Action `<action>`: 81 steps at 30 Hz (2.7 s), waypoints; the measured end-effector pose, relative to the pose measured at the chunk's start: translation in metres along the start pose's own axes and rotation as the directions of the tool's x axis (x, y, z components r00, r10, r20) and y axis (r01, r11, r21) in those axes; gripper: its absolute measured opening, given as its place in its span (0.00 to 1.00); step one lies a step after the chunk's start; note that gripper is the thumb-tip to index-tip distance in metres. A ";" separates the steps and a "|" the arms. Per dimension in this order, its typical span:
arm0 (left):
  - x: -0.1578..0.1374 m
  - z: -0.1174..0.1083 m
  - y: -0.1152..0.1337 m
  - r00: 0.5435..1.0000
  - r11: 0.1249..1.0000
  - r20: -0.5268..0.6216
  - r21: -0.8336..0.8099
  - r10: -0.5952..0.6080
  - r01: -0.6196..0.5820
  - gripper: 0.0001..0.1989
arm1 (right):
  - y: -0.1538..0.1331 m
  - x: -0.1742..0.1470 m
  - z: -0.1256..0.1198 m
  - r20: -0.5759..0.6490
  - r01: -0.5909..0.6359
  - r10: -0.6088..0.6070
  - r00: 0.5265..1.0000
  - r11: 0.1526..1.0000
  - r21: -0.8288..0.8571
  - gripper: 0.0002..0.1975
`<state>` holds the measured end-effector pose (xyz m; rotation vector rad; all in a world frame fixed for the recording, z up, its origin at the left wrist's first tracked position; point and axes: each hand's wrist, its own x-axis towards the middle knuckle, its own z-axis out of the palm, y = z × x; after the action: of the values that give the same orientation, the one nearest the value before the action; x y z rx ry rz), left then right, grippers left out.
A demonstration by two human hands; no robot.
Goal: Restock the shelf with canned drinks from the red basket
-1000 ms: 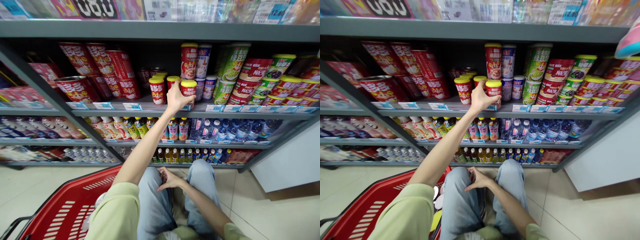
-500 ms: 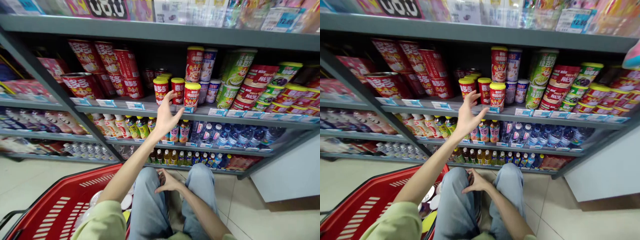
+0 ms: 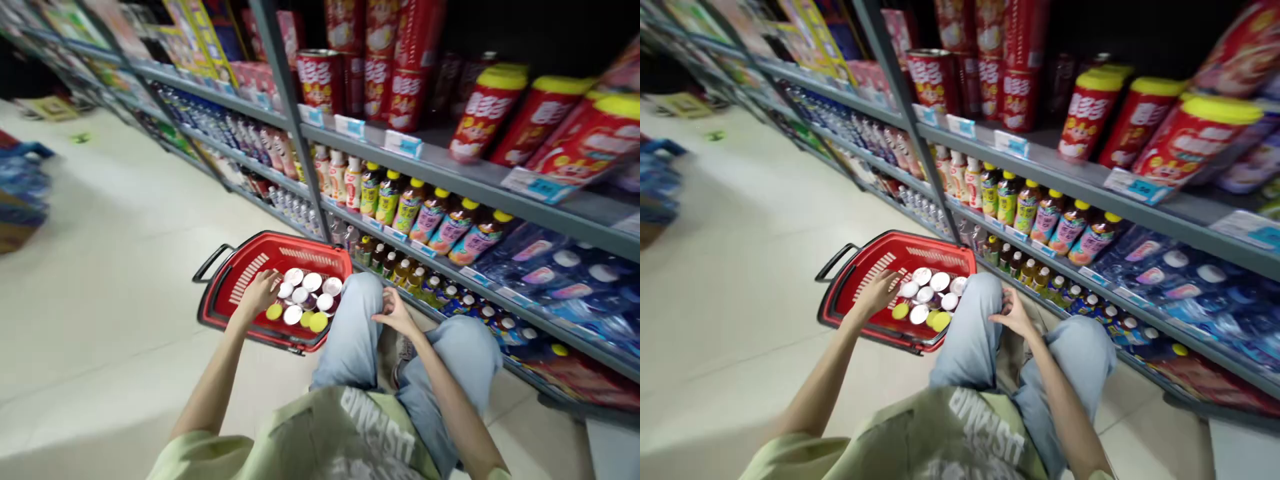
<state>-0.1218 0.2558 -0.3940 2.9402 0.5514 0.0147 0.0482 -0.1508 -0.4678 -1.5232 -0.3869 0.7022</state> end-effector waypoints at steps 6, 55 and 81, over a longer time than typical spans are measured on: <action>-0.055 0.033 -0.044 0.937 0.966 0.235 0.062 -0.259 0.252 0.20 | -0.003 -0.004 0.001 0.004 -0.033 0.033 0.999 0.999 0.027 0.44; 0.051 0.101 0.113 0.935 0.999 0.352 0.021 -0.033 0.027 0.34 | -0.005 -0.007 0.000 -0.004 -0.053 0.053 0.999 0.999 0.005 0.40; 0.063 -0.148 0.233 0.938 0.956 -0.191 0.108 0.289 -0.272 0.25 | -0.007 -0.009 0.010 -0.081 0.072 -0.077 0.994 0.995 -0.063 0.44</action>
<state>0.0152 0.0857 -0.2140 3.0896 0.1524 0.3388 0.0364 -0.1482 -0.4589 -1.5814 -0.4030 0.5705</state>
